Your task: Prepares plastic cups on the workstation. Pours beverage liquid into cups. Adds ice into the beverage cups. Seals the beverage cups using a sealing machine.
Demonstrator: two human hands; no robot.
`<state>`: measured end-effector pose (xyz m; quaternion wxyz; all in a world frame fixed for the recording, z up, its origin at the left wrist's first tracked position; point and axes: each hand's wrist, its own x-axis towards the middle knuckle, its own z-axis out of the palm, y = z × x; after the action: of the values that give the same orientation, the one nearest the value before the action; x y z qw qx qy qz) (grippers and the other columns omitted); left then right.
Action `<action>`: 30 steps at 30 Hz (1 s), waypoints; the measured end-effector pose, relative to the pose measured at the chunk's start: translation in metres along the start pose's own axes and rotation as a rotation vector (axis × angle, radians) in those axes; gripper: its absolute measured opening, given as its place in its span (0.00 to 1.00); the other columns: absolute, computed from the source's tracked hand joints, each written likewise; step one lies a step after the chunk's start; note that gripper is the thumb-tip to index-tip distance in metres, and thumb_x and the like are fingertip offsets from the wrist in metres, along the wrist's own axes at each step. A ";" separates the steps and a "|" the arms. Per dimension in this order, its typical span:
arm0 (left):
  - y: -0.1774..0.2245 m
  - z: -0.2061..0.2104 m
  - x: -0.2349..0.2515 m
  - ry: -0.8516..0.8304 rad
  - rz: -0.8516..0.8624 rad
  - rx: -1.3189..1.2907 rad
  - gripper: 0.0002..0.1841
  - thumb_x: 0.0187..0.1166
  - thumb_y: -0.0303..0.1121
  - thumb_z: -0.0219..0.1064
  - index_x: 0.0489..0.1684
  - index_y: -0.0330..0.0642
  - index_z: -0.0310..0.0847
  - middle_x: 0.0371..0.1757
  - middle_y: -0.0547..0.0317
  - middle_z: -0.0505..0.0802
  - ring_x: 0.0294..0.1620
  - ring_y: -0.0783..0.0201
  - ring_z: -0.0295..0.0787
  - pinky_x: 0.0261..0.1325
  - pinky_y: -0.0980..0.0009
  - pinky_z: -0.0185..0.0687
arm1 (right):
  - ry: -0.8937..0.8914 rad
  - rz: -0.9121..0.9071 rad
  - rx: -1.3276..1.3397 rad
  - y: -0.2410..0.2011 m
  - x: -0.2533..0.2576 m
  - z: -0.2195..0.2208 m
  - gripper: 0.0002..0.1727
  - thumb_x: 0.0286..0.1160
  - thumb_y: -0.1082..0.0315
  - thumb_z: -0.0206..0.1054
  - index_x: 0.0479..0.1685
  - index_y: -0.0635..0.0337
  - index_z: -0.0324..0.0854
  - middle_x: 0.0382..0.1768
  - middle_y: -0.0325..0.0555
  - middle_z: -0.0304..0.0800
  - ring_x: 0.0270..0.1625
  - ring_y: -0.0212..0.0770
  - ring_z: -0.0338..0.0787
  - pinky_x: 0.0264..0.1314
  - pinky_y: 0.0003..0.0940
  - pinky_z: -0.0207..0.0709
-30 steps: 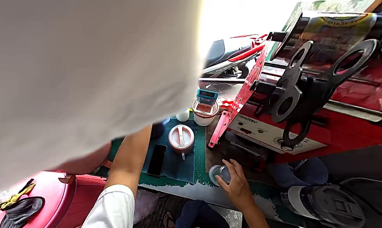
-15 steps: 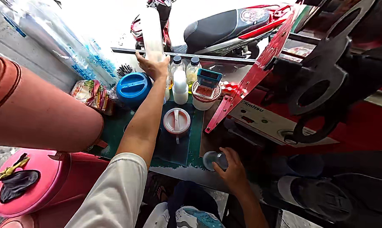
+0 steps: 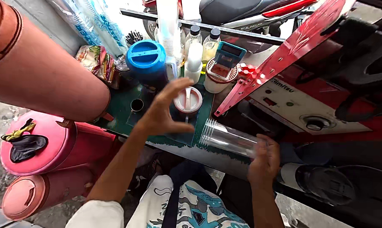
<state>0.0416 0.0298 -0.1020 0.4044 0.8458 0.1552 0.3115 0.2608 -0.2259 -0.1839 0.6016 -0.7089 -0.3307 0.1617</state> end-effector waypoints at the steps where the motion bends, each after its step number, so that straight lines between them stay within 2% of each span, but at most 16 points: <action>1: 0.003 0.020 -0.040 -0.085 -0.056 -0.107 0.60 0.43 0.53 0.91 0.85 0.36 0.67 0.89 0.45 0.68 0.87 0.52 0.68 0.79 0.54 0.80 | -0.035 0.046 0.077 -0.002 -0.004 0.009 0.29 0.92 0.49 0.49 0.70 0.70 0.71 0.56 0.41 0.87 0.53 0.27 0.89 0.50 0.26 0.88; 3: 0.003 0.047 -0.107 -0.077 -0.162 -0.344 0.58 0.49 0.47 0.92 0.87 0.38 0.65 0.90 0.45 0.68 0.84 0.49 0.73 0.72 0.49 0.87 | -0.121 0.159 0.176 -0.006 -0.016 0.035 0.29 0.92 0.45 0.46 0.65 0.62 0.75 0.46 0.35 0.91 0.37 0.27 0.90 0.28 0.24 0.84; 4: 0.003 0.049 -0.131 -0.003 -0.205 -0.417 0.52 0.54 0.41 0.91 0.86 0.38 0.67 0.86 0.43 0.72 0.79 0.47 0.79 0.66 0.48 0.92 | -0.168 0.215 0.219 -0.007 -0.025 0.051 0.27 0.93 0.46 0.44 0.63 0.60 0.77 0.42 0.35 0.91 0.30 0.28 0.87 0.22 0.24 0.80; 6: 0.003 0.033 -0.171 0.101 -0.254 -0.431 0.46 0.56 0.34 0.89 0.80 0.37 0.69 0.77 0.42 0.78 0.70 0.48 0.85 0.56 0.51 0.96 | -0.276 0.329 0.274 -0.011 -0.047 0.082 0.27 0.93 0.48 0.42 0.61 0.58 0.79 0.36 0.36 0.90 0.22 0.28 0.81 0.17 0.23 0.74; 9: 0.003 -0.021 -0.224 0.085 -0.253 -0.287 0.48 0.56 0.42 0.89 0.81 0.38 0.69 0.76 0.44 0.80 0.69 0.53 0.86 0.63 0.55 0.92 | -0.497 0.449 0.308 -0.023 -0.085 0.140 0.29 0.93 0.47 0.38 0.61 0.60 0.78 0.32 0.38 0.91 0.20 0.30 0.82 0.18 0.26 0.77; 11: 0.000 -0.064 -0.260 0.110 -0.283 -0.195 0.46 0.56 0.46 0.88 0.80 0.42 0.71 0.73 0.47 0.83 0.66 0.54 0.87 0.62 0.53 0.92 | -0.667 0.398 0.141 -0.025 -0.094 0.181 0.34 0.92 0.43 0.39 0.64 0.62 0.81 0.38 0.43 0.93 0.27 0.34 0.88 0.27 0.31 0.84; 13: -0.008 -0.104 -0.297 0.160 -0.358 -0.083 0.47 0.55 0.48 0.87 0.80 0.43 0.71 0.72 0.48 0.84 0.65 0.55 0.88 0.60 0.54 0.93 | -0.655 0.308 -0.169 -0.020 -0.084 0.228 0.31 0.89 0.41 0.53 0.68 0.59 0.81 0.45 0.50 0.92 0.41 0.45 0.92 0.45 0.48 0.87; 15: -0.014 -0.136 -0.330 0.206 -0.461 0.040 0.49 0.53 0.52 0.87 0.80 0.44 0.71 0.73 0.48 0.83 0.66 0.57 0.88 0.59 0.56 0.93 | -0.518 0.293 -0.446 -0.006 -0.068 0.282 0.44 0.71 0.32 0.69 0.75 0.60 0.76 0.52 0.63 0.91 0.52 0.62 0.91 0.55 0.68 0.82; 16: -0.015 -0.147 -0.343 0.227 -0.505 0.102 0.49 0.52 0.53 0.86 0.80 0.43 0.71 0.73 0.48 0.83 0.67 0.57 0.87 0.59 0.58 0.94 | -0.479 0.320 -0.572 0.001 -0.060 0.308 0.53 0.63 0.26 0.71 0.81 0.59 0.71 0.61 0.68 0.86 0.59 0.68 0.89 0.58 0.72 0.79; 18: -0.011 -0.164 -0.363 0.254 -0.536 0.207 0.49 0.51 0.56 0.85 0.78 0.44 0.73 0.74 0.47 0.81 0.70 0.56 0.84 0.57 0.58 0.94 | -0.455 0.360 -0.798 0.015 -0.053 0.353 0.67 0.53 0.21 0.72 0.90 0.59 0.58 0.75 0.74 0.75 0.64 0.71 0.86 0.59 0.70 0.80; 19: -0.007 -0.171 -0.370 0.263 -0.532 0.252 0.48 0.51 0.57 0.85 0.77 0.44 0.74 0.74 0.46 0.80 0.72 0.55 0.82 0.57 0.58 0.93 | -0.448 0.378 -0.872 0.019 -0.054 0.371 0.71 0.49 0.23 0.76 0.93 0.59 0.51 0.78 0.76 0.69 0.63 0.72 0.85 0.57 0.67 0.82; 21: 0.000 -0.184 -0.378 0.275 -0.532 0.293 0.49 0.51 0.60 0.84 0.78 0.43 0.74 0.74 0.46 0.80 0.72 0.56 0.82 0.57 0.59 0.93 | -0.400 0.471 -0.927 0.020 -0.053 0.393 0.80 0.40 0.34 0.88 0.97 0.55 0.37 0.82 0.77 0.61 0.64 0.72 0.85 0.56 0.62 0.85; 23: -0.002 -0.191 -0.384 0.294 -0.543 0.269 0.52 0.51 0.60 0.83 0.79 0.41 0.72 0.75 0.44 0.80 0.72 0.56 0.82 0.56 0.60 0.93 | -0.342 0.576 -0.901 0.020 -0.050 0.397 0.84 0.35 0.41 0.92 0.98 0.52 0.31 0.81 0.77 0.61 0.67 0.71 0.83 0.57 0.62 0.85; 25: -0.008 -0.191 -0.385 0.310 -0.560 0.209 0.54 0.51 0.59 0.83 0.81 0.38 0.67 0.76 0.43 0.79 0.71 0.57 0.83 0.54 0.61 0.93 | -0.339 0.597 -0.909 0.023 -0.052 0.389 0.84 0.32 0.39 0.91 0.98 0.52 0.34 0.78 0.77 0.66 0.69 0.71 0.81 0.58 0.63 0.83; 27: -0.015 -0.189 -0.380 0.303 -0.554 0.158 0.54 0.51 0.55 0.84 0.82 0.37 0.65 0.75 0.43 0.79 0.71 0.57 0.83 0.53 0.62 0.94 | -0.349 0.527 -0.909 0.031 -0.062 0.374 0.81 0.32 0.34 0.89 0.95 0.57 0.43 0.74 0.76 0.70 0.69 0.72 0.80 0.60 0.66 0.79; 30: -0.024 -0.188 -0.363 0.265 -0.512 0.100 0.54 0.51 0.54 0.84 0.82 0.36 0.64 0.76 0.42 0.79 0.71 0.57 0.83 0.54 0.62 0.93 | -0.364 0.434 -0.784 0.033 -0.084 0.335 0.71 0.35 0.42 0.89 0.89 0.61 0.56 0.72 0.73 0.73 0.69 0.70 0.81 0.64 0.64 0.80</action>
<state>-0.3562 -0.0319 -0.1766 0.4040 0.7497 0.4303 0.2992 -0.0010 -0.0336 -0.3043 0.1738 -0.8950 -0.3112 0.2683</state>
